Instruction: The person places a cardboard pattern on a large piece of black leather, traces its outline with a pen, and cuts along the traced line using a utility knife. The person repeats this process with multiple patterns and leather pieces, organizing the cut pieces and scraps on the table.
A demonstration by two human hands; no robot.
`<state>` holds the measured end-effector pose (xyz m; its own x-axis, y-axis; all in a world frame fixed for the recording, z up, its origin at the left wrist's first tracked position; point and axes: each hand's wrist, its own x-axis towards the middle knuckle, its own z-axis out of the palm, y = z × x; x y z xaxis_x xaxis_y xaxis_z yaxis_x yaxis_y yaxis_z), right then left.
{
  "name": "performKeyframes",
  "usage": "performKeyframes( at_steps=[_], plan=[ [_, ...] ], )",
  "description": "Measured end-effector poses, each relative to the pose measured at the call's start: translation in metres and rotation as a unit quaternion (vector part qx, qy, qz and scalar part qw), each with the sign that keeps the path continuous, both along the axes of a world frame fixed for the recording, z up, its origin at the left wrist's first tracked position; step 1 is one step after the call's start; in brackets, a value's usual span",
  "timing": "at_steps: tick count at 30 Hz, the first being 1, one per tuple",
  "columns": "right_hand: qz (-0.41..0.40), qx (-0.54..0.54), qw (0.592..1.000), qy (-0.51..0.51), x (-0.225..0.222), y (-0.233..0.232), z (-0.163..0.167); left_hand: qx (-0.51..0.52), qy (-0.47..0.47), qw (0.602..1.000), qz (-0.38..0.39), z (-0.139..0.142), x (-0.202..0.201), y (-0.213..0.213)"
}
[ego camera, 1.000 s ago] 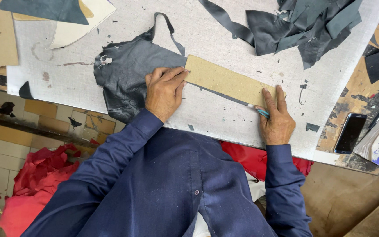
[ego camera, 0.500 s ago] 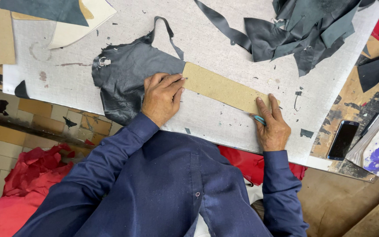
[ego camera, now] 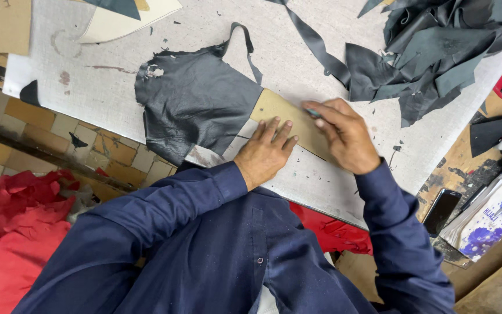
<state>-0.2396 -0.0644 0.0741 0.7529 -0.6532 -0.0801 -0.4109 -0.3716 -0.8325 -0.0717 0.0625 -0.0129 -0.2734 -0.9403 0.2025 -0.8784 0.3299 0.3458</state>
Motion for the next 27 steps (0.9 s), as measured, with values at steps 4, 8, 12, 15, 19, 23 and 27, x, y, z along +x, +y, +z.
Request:
performKeyframes(
  at_steps=[4,8,12,15,19,23,27],
  plan=[
    [0.247,-0.247,0.936,0.048,0.058,-0.028,-0.004,-0.013,-0.024,1.000,0.014,-0.013,-0.005,0.000],
    [0.343,-0.253,0.904,0.029,0.095,-0.046,-0.016,-0.036,-0.022,0.999,0.029,-0.024,-0.009,0.001],
    [0.403,-0.279,0.871,-0.024,0.112,-0.051,-0.035,-0.018,0.017,0.999,0.035,-0.030,-0.011,0.003],
    [0.419,-0.287,0.861,-0.023,0.115,-0.061,-0.039,-0.030,0.014,0.998,0.048,-0.030,-0.010,0.003],
    [0.374,-0.385,0.842,0.059,0.106,-0.102,-0.017,-0.041,0.017,0.998,0.044,-0.027,-0.008,0.000],
    [0.297,-0.374,0.870,0.123,0.092,-0.106,-0.004,-0.024,0.023,0.999,0.037,-0.017,-0.003,-0.005],
    [0.059,-0.294,0.950,0.082,0.039,-0.064,-0.001,0.051,0.066,0.997,-0.001,0.003,0.010,-0.015]
  ],
)
